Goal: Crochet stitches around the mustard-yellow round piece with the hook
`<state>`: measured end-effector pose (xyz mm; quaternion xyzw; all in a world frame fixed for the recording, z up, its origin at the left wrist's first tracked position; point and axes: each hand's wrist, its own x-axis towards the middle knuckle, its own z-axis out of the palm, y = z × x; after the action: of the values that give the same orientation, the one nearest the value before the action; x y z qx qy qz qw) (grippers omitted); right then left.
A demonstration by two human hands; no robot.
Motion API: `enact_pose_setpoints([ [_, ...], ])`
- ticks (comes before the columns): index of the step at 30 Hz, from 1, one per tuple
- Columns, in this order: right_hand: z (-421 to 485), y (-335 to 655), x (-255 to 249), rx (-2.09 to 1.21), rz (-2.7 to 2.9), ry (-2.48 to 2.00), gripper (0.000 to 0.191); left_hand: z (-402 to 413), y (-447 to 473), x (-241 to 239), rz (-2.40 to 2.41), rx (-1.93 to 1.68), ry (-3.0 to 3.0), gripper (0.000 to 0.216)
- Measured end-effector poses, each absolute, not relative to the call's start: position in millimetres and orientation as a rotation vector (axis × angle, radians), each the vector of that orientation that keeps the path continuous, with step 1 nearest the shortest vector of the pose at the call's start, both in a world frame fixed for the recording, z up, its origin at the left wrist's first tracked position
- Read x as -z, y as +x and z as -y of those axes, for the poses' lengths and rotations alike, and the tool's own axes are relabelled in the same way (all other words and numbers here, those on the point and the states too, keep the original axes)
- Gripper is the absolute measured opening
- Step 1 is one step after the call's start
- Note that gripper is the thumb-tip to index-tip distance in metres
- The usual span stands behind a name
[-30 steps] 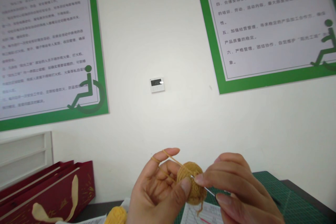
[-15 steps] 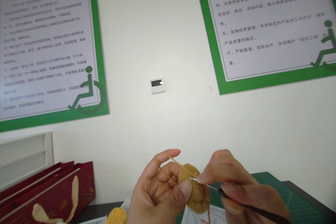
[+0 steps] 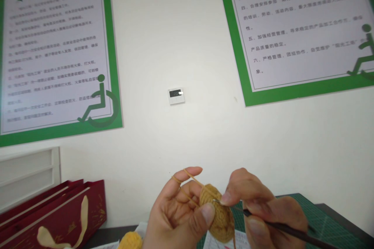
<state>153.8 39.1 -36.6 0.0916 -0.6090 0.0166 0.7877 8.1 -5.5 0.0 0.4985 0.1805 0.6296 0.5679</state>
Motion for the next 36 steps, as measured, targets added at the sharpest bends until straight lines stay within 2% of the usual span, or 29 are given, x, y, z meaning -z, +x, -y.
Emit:
enact_pose_setpoints([
  [7, -40, 157, 39, -0.033, 1.348, 0.244, 0.017, 5, 10, 0, -0.403, -1.496, 1.185, 0.046],
  [14, -44, 145, 38, -0.138, 1.283, 0.217, 0.003, 4, 8, 2, -0.403, -1.461, 1.215, 0.047],
  [17, -45, 143, 38, -0.138, 1.282, 0.239, 0.003, 3, 6, 2, -0.386, -1.442, 1.21, 0.049],
  [20, -44, 148, 40, 0.053, 1.354, 0.166, 0.006, 4, 10, 2, -0.414, -1.486, 1.206, 0.053],
  [24, -38, 157, 42, 0.479, 1.341, -0.08, 0.028, 11, 27, 1, -0.5, -1.727, 1.206, 0.063],
  [27, -35, 158, 42, 0.546, 1.274, -0.125, 0.033, 18, 41, 1, -0.501, -1.841, 1.218, 0.077],
  [30, -36, 155, 40, 0.41, 1.276, -0.061, 0.029, 18, 45, 1, -0.472, -1.812, 1.247, 0.088],
  [36, -39, 144, 37, -0.181, 1.196, 0.074, 0.01, 6, 29, 3, -0.356, -1.586, 1.237, 0.106],
])
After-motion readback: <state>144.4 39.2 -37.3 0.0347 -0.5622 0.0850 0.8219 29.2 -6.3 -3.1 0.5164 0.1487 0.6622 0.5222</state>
